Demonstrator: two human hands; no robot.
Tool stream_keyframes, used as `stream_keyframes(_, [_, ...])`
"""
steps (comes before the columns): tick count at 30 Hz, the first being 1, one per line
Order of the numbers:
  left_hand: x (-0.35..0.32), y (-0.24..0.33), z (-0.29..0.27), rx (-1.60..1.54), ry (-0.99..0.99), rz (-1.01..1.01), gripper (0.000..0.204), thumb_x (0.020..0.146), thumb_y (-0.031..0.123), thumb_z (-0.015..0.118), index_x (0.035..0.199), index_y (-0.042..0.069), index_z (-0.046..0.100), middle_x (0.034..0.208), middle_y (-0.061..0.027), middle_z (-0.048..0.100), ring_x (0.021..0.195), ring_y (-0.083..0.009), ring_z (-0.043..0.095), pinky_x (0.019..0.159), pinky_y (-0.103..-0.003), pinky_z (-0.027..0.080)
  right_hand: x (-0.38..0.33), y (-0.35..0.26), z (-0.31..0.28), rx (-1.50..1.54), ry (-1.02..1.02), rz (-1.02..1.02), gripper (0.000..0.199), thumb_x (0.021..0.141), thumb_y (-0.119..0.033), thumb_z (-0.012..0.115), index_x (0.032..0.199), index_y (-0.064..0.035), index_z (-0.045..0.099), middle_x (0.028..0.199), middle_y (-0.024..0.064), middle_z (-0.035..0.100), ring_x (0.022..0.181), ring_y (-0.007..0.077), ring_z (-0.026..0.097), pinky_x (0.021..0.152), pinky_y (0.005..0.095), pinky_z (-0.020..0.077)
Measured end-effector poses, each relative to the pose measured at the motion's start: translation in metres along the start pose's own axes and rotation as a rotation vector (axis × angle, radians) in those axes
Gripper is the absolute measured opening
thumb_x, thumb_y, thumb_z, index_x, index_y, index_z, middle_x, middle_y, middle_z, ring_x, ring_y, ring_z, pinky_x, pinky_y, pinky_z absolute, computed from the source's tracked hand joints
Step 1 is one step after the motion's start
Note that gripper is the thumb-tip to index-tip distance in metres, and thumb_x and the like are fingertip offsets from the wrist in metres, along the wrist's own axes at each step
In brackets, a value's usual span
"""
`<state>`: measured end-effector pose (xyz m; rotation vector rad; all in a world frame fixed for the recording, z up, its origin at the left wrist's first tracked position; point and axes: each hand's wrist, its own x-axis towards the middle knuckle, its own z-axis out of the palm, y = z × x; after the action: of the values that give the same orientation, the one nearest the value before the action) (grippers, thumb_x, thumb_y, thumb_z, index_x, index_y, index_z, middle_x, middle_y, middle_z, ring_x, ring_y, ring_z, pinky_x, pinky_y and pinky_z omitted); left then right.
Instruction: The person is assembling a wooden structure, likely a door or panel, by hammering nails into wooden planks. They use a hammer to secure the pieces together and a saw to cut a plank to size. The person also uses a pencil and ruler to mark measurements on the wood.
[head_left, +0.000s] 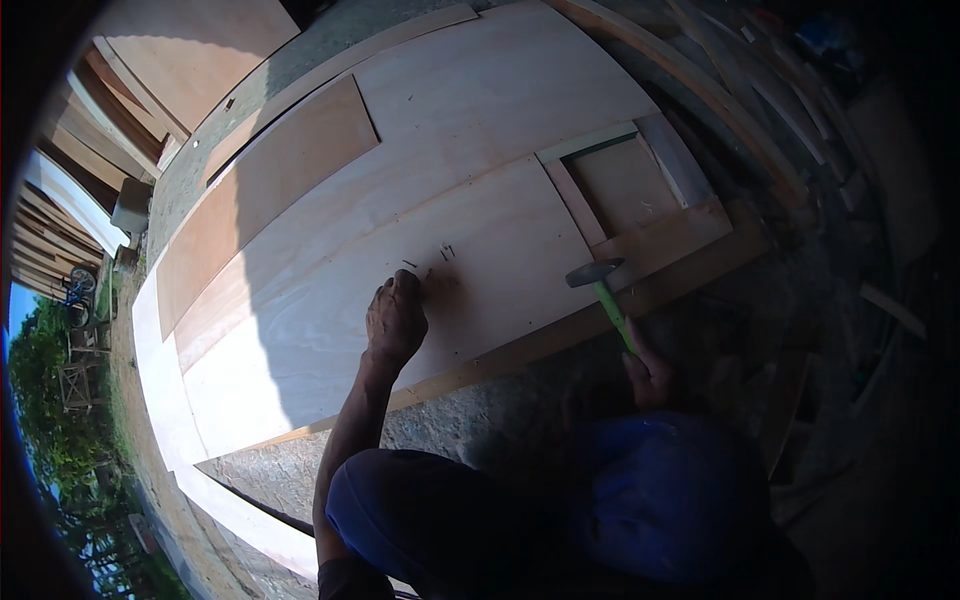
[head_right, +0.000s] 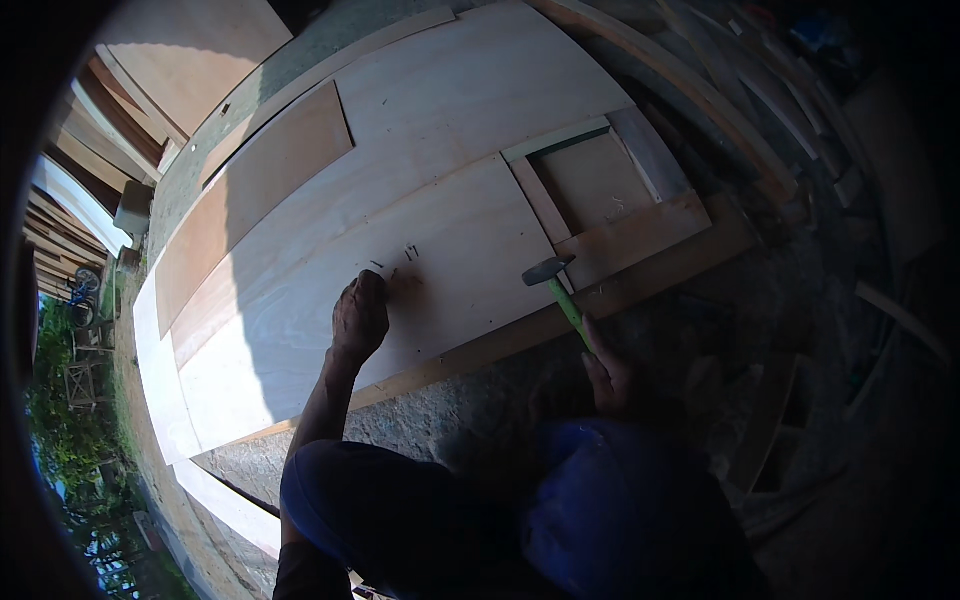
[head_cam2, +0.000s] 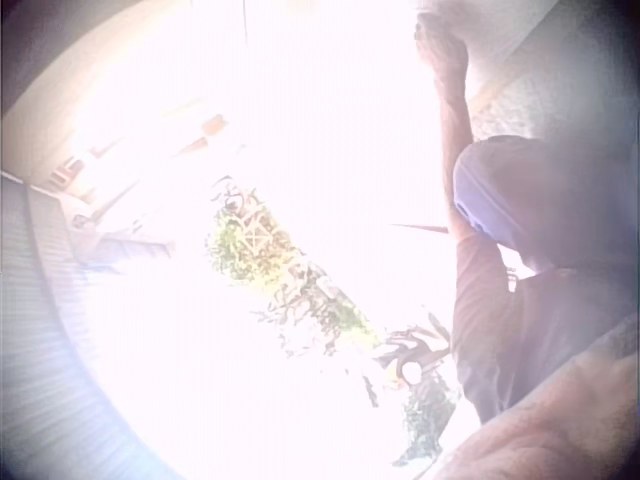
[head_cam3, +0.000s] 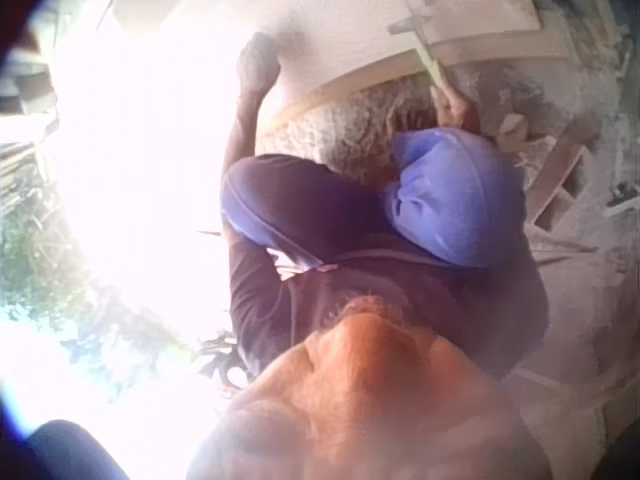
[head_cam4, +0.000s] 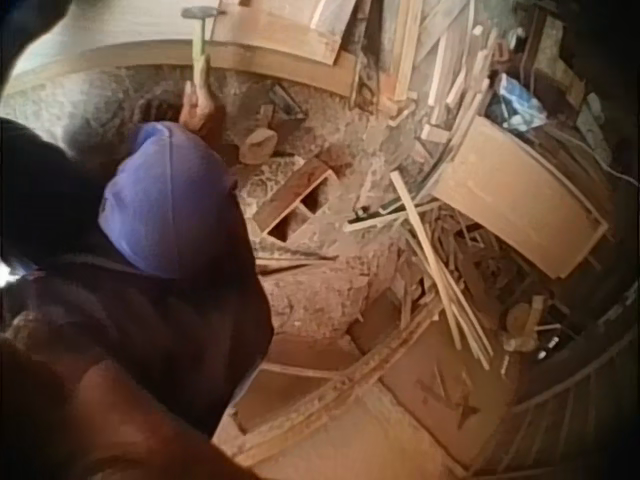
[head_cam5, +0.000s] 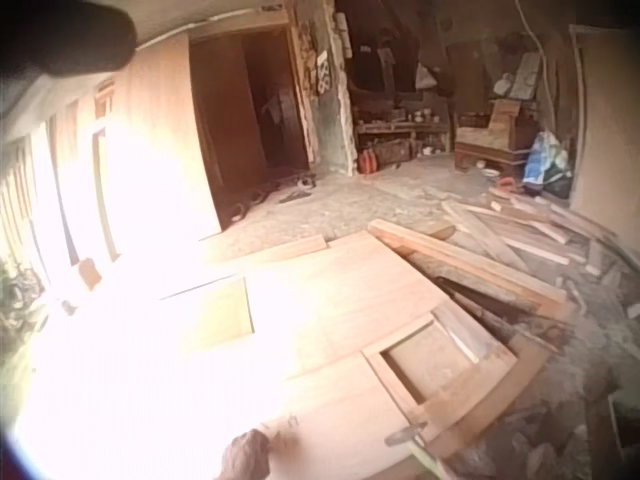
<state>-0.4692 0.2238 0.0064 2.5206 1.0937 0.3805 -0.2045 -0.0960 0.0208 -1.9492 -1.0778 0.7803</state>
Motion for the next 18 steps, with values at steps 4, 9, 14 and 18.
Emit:
stream_keyframes(4, [0.0,0.003,-0.008,0.08,-0.074,0.047,0.017,0.089,0.0,0.05,0.105,0.004,0.055,0.097,-0.0222,0.061,0.094,-0.0425,0.059,0.08,-0.052,0.048,-0.004,0.001,-0.018,-0.261,0.145,-0.182,0.05,0.099,-0.009,0.054,0.148,-0.0071,0.048,0.098,0.0241,0.066,0.09,0.0389,0.067,0.078,0.0432,0.0518])
stream_keyframes(9, [0.04,0.062,-0.047,-0.04,-0.135,0.185,0.011,0.094,0.003,0.055,0.102,0.006,0.062,0.1,-0.0189,0.06,0.098,-0.0385,0.058,0.086,-0.049,0.048,-0.02,0.007,-0.036,-0.422,0.019,-0.038,0.054,0.097,-0.009,0.056,0.15,-0.0073,0.045,0.089,0.0241,0.065,0.085,0.0446,0.066,0.07,0.0505,0.0524])
stream_keyframes(14, [0.065,0.108,-0.065,-0.323,-0.289,0.245,0.01,0.092,-0.001,0.057,0.098,0.002,0.064,0.081,-0.01,0.065,0.072,-0.0191,0.066,0.067,-0.034,0.053,-0.002,-0.022,-0.024,-0.114,0.056,0.034,0.053,0.1,-0.011,0.053,0.151,-0.0042,0.04,0.115,0.0322,0.064,0.109,0.0475,0.063,0.083,0.0465,0.0545])
stream_keyframes(18, [0.08,0.139,-0.016,-0.366,-0.36,0.282,0.013,0.089,0.001,0.063,0.1,0.0,0.07,0.091,-0.0097,0.073,0.086,-0.017,0.072,0.078,-0.031,0.058,-0.006,-0.016,-0.027,0.067,0.069,0.077,0.053,0.101,-0.012,0.05,0.152,-0.002,0.038,0.132,0.0361,0.055,0.126,0.0442,0.054,0.099,0.0416,0.0498])
